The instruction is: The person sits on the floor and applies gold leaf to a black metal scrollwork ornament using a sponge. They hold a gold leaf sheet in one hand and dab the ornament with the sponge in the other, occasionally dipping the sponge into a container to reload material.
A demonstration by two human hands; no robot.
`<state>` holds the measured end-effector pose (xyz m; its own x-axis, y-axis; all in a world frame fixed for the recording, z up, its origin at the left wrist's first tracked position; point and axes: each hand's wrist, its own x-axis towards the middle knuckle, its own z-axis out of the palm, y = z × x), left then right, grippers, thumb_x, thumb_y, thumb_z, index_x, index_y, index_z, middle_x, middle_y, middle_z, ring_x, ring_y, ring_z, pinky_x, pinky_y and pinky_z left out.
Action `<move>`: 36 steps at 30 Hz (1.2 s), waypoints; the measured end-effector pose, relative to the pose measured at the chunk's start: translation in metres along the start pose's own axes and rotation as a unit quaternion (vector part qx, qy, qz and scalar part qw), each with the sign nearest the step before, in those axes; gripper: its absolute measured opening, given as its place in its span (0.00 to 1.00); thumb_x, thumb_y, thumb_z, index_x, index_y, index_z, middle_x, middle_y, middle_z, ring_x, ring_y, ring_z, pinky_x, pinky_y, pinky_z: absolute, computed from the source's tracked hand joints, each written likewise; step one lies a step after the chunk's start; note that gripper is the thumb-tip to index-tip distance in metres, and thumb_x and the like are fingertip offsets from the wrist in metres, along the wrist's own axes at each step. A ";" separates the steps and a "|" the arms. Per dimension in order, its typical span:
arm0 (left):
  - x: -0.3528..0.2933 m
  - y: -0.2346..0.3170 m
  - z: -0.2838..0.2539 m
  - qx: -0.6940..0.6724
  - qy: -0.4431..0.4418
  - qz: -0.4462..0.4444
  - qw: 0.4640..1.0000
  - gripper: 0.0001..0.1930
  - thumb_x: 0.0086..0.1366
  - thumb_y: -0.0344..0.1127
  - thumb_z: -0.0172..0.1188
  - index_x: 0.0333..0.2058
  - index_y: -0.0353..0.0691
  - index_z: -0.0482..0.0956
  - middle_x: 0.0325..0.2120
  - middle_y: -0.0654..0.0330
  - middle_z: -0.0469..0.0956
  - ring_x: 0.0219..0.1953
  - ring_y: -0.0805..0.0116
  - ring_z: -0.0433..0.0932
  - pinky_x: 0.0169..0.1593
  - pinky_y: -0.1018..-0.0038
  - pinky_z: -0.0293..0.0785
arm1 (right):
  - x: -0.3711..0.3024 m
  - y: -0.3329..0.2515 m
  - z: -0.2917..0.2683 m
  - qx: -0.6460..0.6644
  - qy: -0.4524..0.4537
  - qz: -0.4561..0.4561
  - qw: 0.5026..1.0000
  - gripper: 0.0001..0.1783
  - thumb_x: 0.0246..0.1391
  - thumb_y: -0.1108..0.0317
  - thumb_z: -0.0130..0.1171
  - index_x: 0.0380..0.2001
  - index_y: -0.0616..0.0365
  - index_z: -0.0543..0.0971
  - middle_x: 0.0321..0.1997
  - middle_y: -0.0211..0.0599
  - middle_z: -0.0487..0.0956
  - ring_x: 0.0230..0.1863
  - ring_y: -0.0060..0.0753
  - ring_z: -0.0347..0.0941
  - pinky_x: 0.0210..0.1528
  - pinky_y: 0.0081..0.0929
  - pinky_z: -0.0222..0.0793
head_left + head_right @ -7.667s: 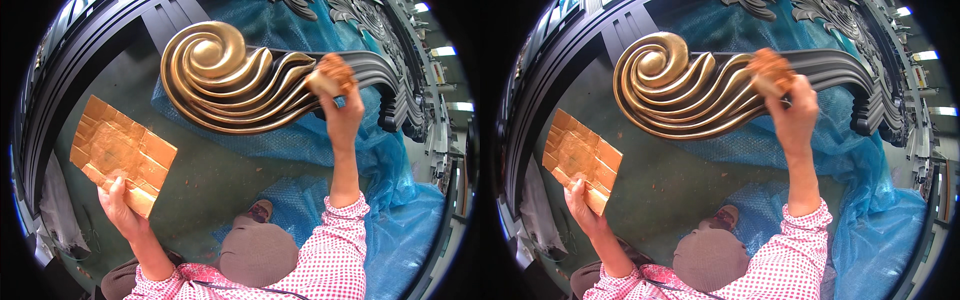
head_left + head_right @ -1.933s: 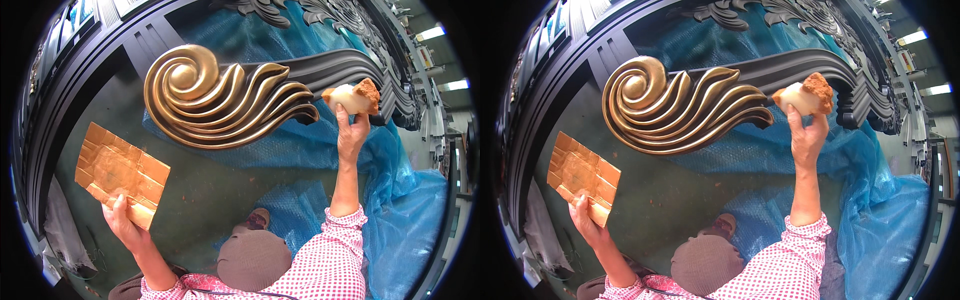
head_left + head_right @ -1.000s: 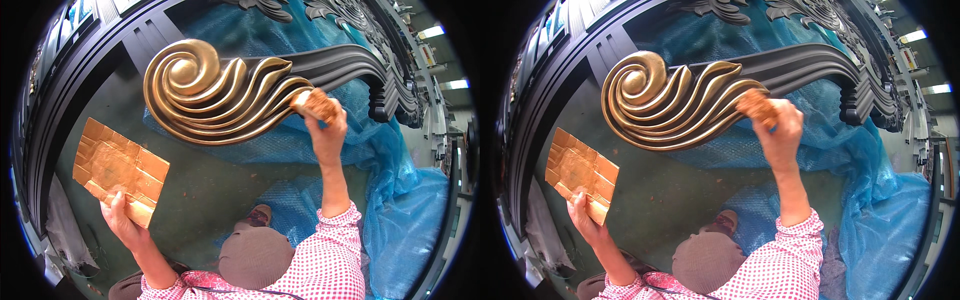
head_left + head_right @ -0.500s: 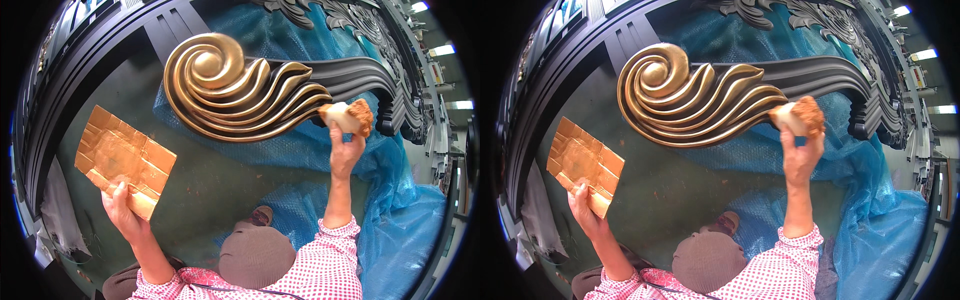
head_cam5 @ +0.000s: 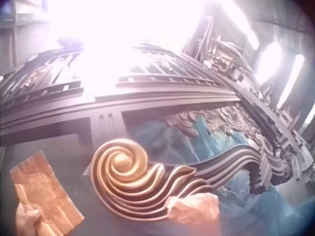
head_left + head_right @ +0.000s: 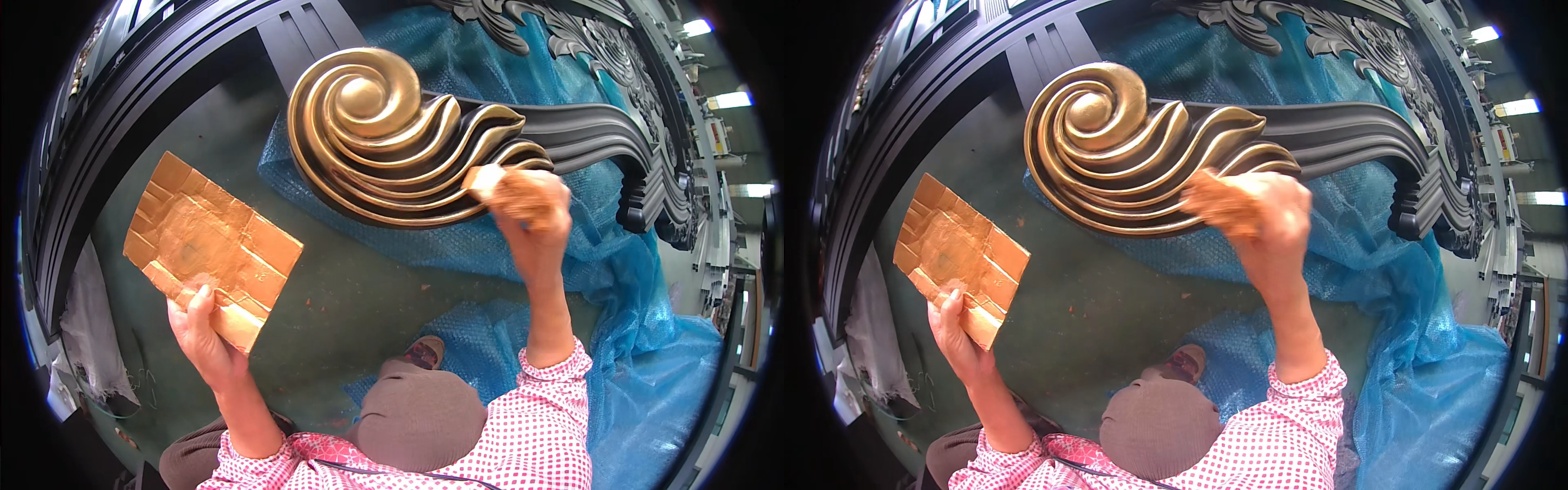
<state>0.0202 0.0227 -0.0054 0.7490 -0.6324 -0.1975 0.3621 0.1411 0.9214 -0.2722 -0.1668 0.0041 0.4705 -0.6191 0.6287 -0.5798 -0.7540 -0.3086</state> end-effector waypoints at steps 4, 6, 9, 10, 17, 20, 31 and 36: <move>-0.003 0.004 0.012 0.003 0.018 0.014 1.000 0.13 0.59 0.28 0.51 0.43 0.33 0.66 0.34 0.60 0.70 0.37 0.72 0.72 0.43 0.75 0.70 | 0.000 0.029 -0.009 -0.103 0.011 0.114 0.988 0.16 0.42 0.65 0.64 0.36 0.58 0.75 0.33 0.37 0.75 0.38 0.43 0.71 0.41 0.32 0.62; -0.004 0.008 0.019 0.004 0.046 0.023 0.999 0.13 0.59 0.29 0.51 0.42 0.33 0.66 0.33 0.61 0.70 0.36 0.73 0.71 0.43 0.76 0.70 | 0.001 0.032 -0.015 -0.040 0.060 0.139 0.988 0.17 0.43 0.67 0.64 0.38 0.59 0.75 0.32 0.37 0.76 0.38 0.39 0.72 0.44 0.33 0.63; 0.001 0.002 0.002 0.010 0.006 0.007 1.000 0.13 0.59 0.29 0.51 0.43 0.33 0.66 0.35 0.60 0.70 0.37 0.73 0.72 0.44 0.75 0.69 | 0.010 0.000 0.001 0.076 0.000 0.088 0.993 0.18 0.42 0.72 0.66 0.39 0.61 0.76 0.39 0.37 0.77 0.41 0.35 0.74 0.45 0.30 0.68; 0.000 0.002 0.002 0.013 0.006 0.008 1.000 0.13 0.59 0.29 0.51 0.43 0.33 0.66 0.35 0.60 0.70 0.37 0.73 0.72 0.44 0.75 0.69 | 0.013 -0.003 0.006 0.023 -0.035 0.001 0.999 0.19 0.37 0.74 0.68 0.37 0.59 0.76 0.38 0.38 0.76 0.42 0.39 0.72 0.48 0.33 0.66; -0.002 0.004 0.010 0.006 0.015 0.019 1.000 0.13 0.59 0.29 0.51 0.43 0.33 0.66 0.34 0.61 0.70 0.37 0.73 0.72 0.43 0.76 0.69 | 0.030 0.034 -0.002 -0.098 0.037 0.012 0.994 0.12 0.42 0.67 0.62 0.33 0.56 0.75 0.30 0.34 0.74 0.34 0.41 0.70 0.40 0.35 0.62; -0.001 0.003 0.004 0.015 0.005 0.015 1.000 0.13 0.59 0.29 0.51 0.43 0.33 0.66 0.35 0.61 0.70 0.38 0.73 0.72 0.44 0.76 0.69 | 0.024 0.005 0.004 0.038 0.004 0.077 0.996 0.15 0.43 0.71 0.65 0.36 0.60 0.76 0.36 0.40 0.74 0.38 0.43 0.71 0.43 0.35 0.65; 0.000 0.001 -0.001 -0.019 -0.007 0.010 1.000 0.20 0.58 0.24 0.48 0.50 0.31 0.61 0.40 0.55 0.70 0.40 0.68 0.74 0.46 0.72 0.72 | 0.033 0.014 0.020 0.031 -0.001 0.057 0.998 0.16 0.41 0.66 0.63 0.36 0.59 0.74 0.33 0.39 0.75 0.38 0.44 0.71 0.44 0.34 0.63; 0.000 0.001 0.001 -0.024 -0.009 0.005 1.000 0.19 0.58 0.24 0.49 0.50 0.31 0.61 0.40 0.55 0.70 0.40 0.69 0.74 0.45 0.72 0.72 | 0.036 0.037 0.023 -0.035 0.014 0.065 0.997 0.15 0.41 0.68 0.64 0.35 0.57 0.75 0.33 0.38 0.75 0.36 0.45 0.71 0.43 0.36 0.63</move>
<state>0.0197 0.0223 -0.0038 0.7432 -0.6440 -0.1812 0.3808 0.1845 0.9061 -0.2608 -0.2221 -0.0010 0.3700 -0.7031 0.6072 -0.6795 -0.6505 -0.3393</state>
